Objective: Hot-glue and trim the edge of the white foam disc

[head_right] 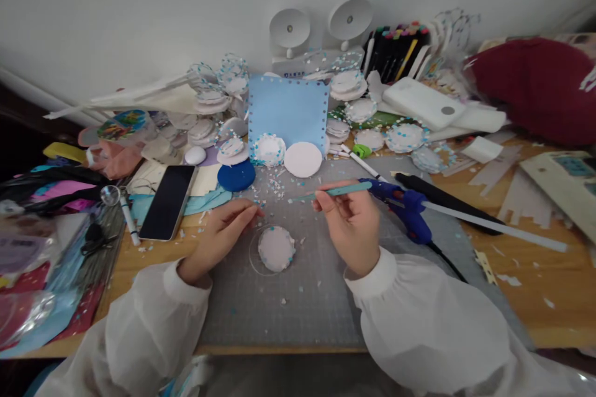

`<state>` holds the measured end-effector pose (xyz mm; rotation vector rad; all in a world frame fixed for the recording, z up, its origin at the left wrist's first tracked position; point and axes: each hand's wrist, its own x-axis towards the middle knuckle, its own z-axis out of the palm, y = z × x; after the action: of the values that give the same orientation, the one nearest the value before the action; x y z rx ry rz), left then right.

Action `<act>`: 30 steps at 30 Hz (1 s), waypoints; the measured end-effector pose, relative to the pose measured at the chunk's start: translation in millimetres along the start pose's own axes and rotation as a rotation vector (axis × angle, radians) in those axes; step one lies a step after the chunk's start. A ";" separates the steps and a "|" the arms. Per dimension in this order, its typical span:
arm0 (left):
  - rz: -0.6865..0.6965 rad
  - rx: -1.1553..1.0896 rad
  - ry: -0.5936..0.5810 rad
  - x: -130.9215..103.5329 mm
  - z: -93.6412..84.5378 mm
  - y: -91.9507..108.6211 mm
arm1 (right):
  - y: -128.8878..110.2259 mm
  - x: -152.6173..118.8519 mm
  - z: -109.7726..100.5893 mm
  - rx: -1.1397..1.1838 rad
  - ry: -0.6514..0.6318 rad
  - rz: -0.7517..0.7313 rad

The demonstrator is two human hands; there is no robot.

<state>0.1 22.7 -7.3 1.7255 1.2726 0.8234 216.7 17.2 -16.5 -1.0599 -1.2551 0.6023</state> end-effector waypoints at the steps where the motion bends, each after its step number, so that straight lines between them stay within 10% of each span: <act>1: 0.012 0.028 -0.024 2.6 -1.6 -5.9 | 3.6 -0.4 0.4 0.055 -0.010 0.081; 11: 0.181 0.051 -0.262 0.2 -8.2 -4.3 | 2.8 -2.7 1.8 0.182 -0.054 0.371; 30: -0.291 -0.459 -0.203 -16.8 -3.0 7.3 | -24.5 -10.3 -0.5 0.102 -0.246 0.205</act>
<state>-4.1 6.1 0.0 1.1930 1.0637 0.6835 210.3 -2.2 0.5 -1.0591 -1.3198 0.9675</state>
